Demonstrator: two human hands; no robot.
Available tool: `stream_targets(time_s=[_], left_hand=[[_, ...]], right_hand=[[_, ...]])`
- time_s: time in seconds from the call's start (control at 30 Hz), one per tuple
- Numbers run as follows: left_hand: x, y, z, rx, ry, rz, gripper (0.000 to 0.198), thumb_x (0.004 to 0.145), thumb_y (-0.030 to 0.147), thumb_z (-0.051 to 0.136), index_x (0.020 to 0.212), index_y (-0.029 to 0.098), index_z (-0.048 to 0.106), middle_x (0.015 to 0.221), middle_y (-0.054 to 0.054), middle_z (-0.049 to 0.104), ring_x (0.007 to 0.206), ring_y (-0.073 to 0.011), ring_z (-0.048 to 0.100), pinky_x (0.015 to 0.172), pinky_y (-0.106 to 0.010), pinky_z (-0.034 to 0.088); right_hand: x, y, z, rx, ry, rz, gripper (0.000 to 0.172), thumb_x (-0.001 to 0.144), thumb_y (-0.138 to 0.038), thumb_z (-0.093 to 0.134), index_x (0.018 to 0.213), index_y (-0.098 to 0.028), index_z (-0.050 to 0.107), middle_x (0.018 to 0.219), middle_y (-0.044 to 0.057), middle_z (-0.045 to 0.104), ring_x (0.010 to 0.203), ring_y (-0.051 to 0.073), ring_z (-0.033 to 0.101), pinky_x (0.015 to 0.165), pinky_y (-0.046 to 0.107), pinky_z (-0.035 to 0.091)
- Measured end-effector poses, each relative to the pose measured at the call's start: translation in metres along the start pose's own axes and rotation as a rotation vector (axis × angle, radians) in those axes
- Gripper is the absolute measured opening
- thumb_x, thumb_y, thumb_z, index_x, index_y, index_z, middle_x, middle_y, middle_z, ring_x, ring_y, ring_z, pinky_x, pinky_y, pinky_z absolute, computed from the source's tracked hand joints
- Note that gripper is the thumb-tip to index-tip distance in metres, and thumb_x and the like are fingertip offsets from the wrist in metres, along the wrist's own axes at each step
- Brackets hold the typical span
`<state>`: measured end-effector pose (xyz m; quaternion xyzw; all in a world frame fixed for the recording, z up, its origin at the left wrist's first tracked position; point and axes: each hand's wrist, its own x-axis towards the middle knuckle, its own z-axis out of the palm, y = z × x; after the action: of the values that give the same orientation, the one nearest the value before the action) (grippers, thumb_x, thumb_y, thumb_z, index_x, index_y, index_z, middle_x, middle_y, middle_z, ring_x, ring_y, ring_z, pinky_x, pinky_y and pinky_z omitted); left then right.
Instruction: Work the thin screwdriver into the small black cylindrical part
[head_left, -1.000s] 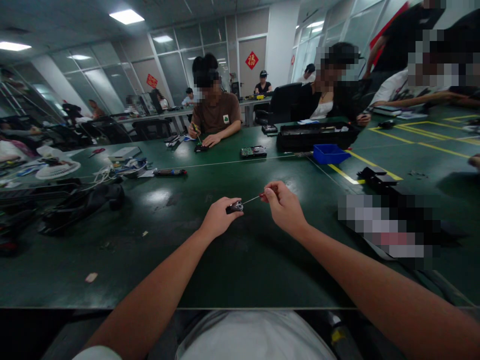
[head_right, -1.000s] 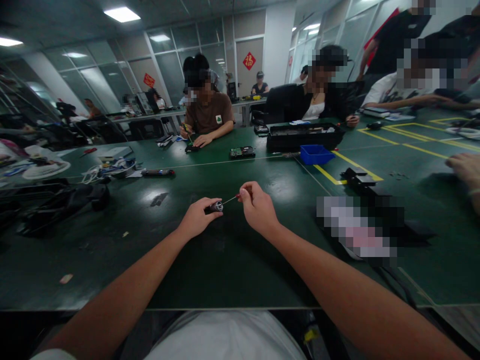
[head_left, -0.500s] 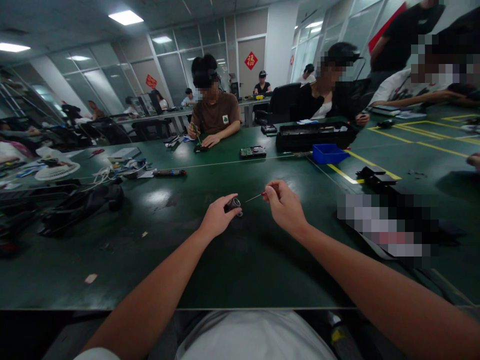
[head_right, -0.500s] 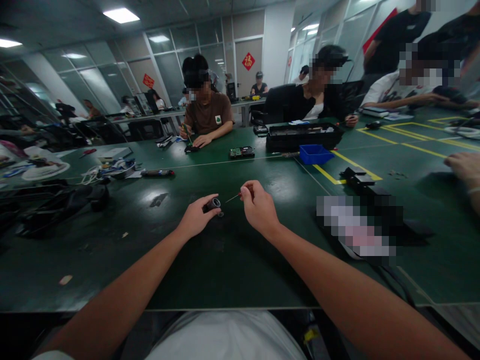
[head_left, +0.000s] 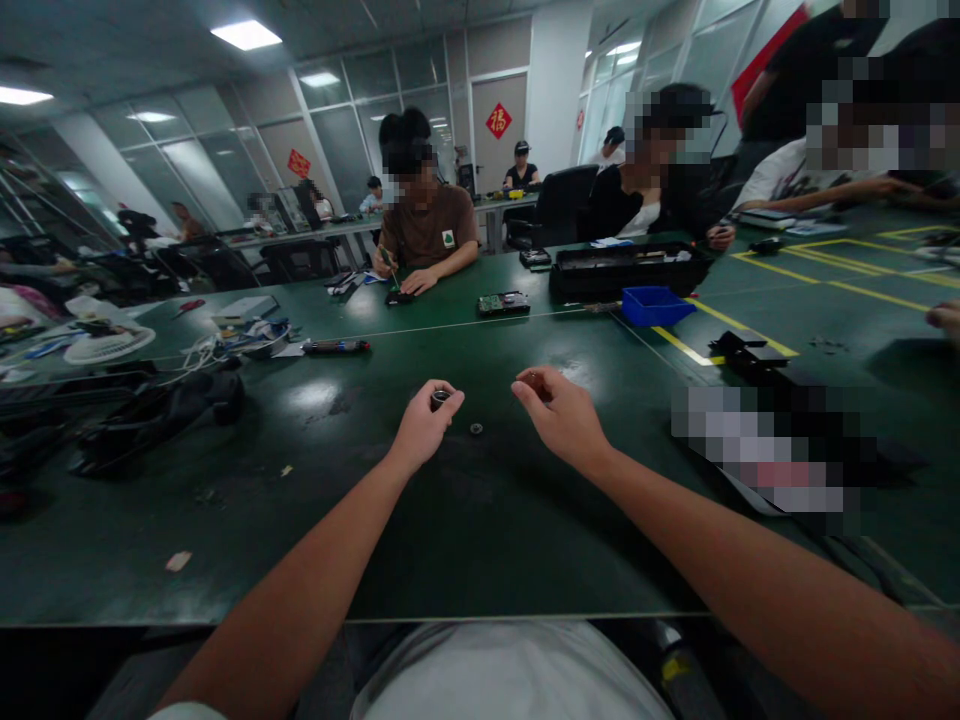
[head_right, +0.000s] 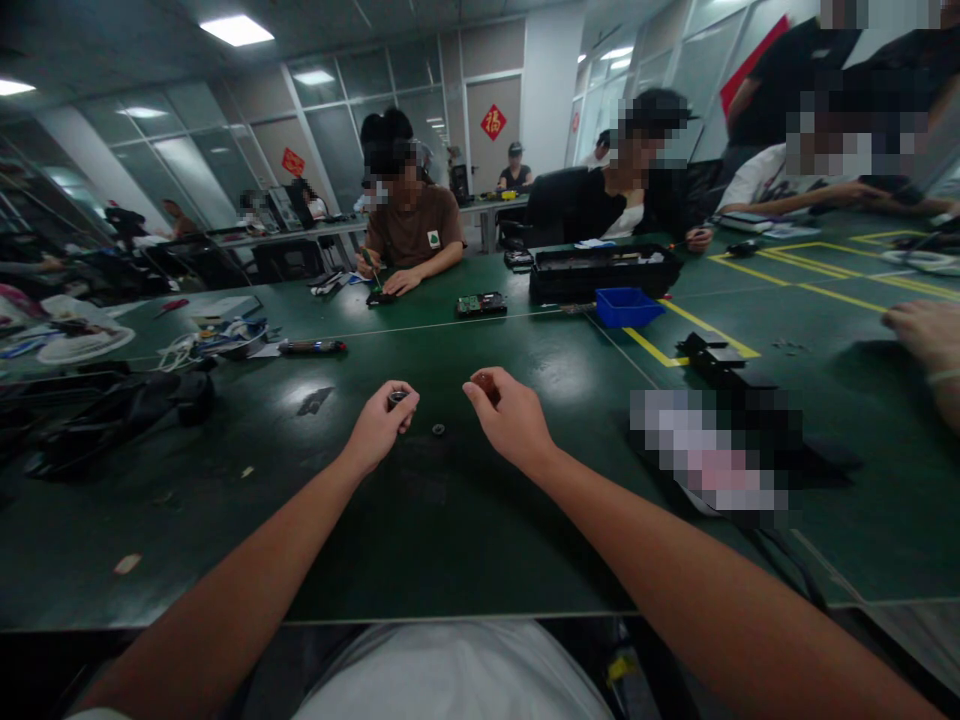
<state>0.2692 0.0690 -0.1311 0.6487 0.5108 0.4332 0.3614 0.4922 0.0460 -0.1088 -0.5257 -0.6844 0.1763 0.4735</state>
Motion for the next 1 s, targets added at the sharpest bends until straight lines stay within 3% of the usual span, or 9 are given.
stream_targets(time_s=[0.07, 0.17, 0.33, 0.5, 0.63, 0.83, 1.0], left_hand=[[-0.004, 0.006, -0.001, 0.262, -0.008, 0.106, 0.025, 0.087, 0.043, 0.063, 0.098, 0.020, 0.063, 0.089, -0.004, 0.065, 0.080, -0.0182, 0.060, 0.075, -0.032, 0.049], [-0.008, 0.011, 0.000, 0.482, -0.112, 0.235, 0.024, 0.090, 0.034, 0.060, 0.110, 0.023, 0.066, 0.111, -0.005, 0.067, 0.103, -0.0224, 0.061, 0.093, -0.037, 0.046], [-0.013, 0.012, 0.005, 0.738, -0.290, 0.244, 0.034, 0.096, 0.037, 0.049, 0.123, 0.025, 0.065, 0.112, -0.007, 0.065, 0.100, -0.0240, 0.062, 0.082, -0.035, 0.048], [-0.013, 0.012, 0.013, 0.935, -0.309, 0.214, 0.039, 0.094, 0.044, 0.052, 0.123, 0.022, 0.065, 0.106, -0.011, 0.064, 0.097, -0.0288, 0.061, 0.075, -0.035, 0.048], [-0.010, 0.012, 0.015, 0.920, -0.286, 0.197, 0.026, 0.093, 0.039, 0.055, 0.107, 0.022, 0.069, 0.099, -0.010, 0.064, 0.091, -0.0266, 0.062, 0.074, -0.033, 0.047], [-0.006, 0.006, 0.001, 0.686, -0.240, 0.090, 0.021, 0.092, 0.040, 0.056, 0.099, 0.022, 0.064, 0.095, -0.007, 0.068, 0.084, -0.0232, 0.062, 0.069, -0.032, 0.044], [0.006, 0.003, -0.014, 0.375, -0.087, 0.004, 0.024, 0.090, 0.038, 0.055, 0.100, 0.021, 0.067, 0.089, -0.005, 0.067, 0.075, -0.0182, 0.059, 0.063, -0.029, 0.042]], right_hand=[[0.000, -0.001, 0.000, -0.006, 0.004, -0.002, 0.026, 0.091, -0.045, 0.059, 0.096, -0.020, 0.067, 0.081, 0.006, 0.071, 0.072, 0.021, 0.066, 0.068, 0.035, 0.048], [0.000, 0.000, 0.001, 0.001, 0.006, -0.009, 0.026, 0.090, -0.045, 0.061, 0.094, -0.020, 0.068, 0.079, 0.005, 0.071, 0.071, 0.021, 0.066, 0.066, 0.034, 0.048], [-0.001, 0.002, 0.002, -0.004, -0.004, -0.017, 0.025, 0.090, -0.045, 0.060, 0.094, -0.021, 0.068, 0.080, 0.004, 0.071, 0.071, 0.020, 0.066, 0.065, 0.034, 0.049], [-0.001, 0.000, 0.002, -0.006, -0.021, -0.022, 0.025, 0.091, -0.045, 0.059, 0.094, -0.022, 0.068, 0.080, 0.004, 0.071, 0.071, 0.021, 0.065, 0.065, 0.034, 0.049], [-0.001, -0.001, 0.002, -0.003, -0.017, -0.022, 0.024, 0.091, -0.044, 0.059, 0.094, -0.022, 0.068, 0.081, 0.005, 0.071, 0.073, 0.021, 0.066, 0.066, 0.035, 0.050], [-0.002, -0.002, 0.000, 0.005, -0.036, -0.020, 0.026, 0.092, -0.045, 0.058, 0.096, -0.021, 0.067, 0.082, 0.005, 0.072, 0.074, 0.021, 0.066, 0.066, 0.035, 0.050], [-0.002, -0.001, 0.000, 0.020, -0.026, -0.019, 0.025, 0.092, -0.044, 0.059, 0.094, -0.022, 0.068, 0.081, 0.005, 0.071, 0.074, 0.021, 0.066, 0.067, 0.035, 0.050]])
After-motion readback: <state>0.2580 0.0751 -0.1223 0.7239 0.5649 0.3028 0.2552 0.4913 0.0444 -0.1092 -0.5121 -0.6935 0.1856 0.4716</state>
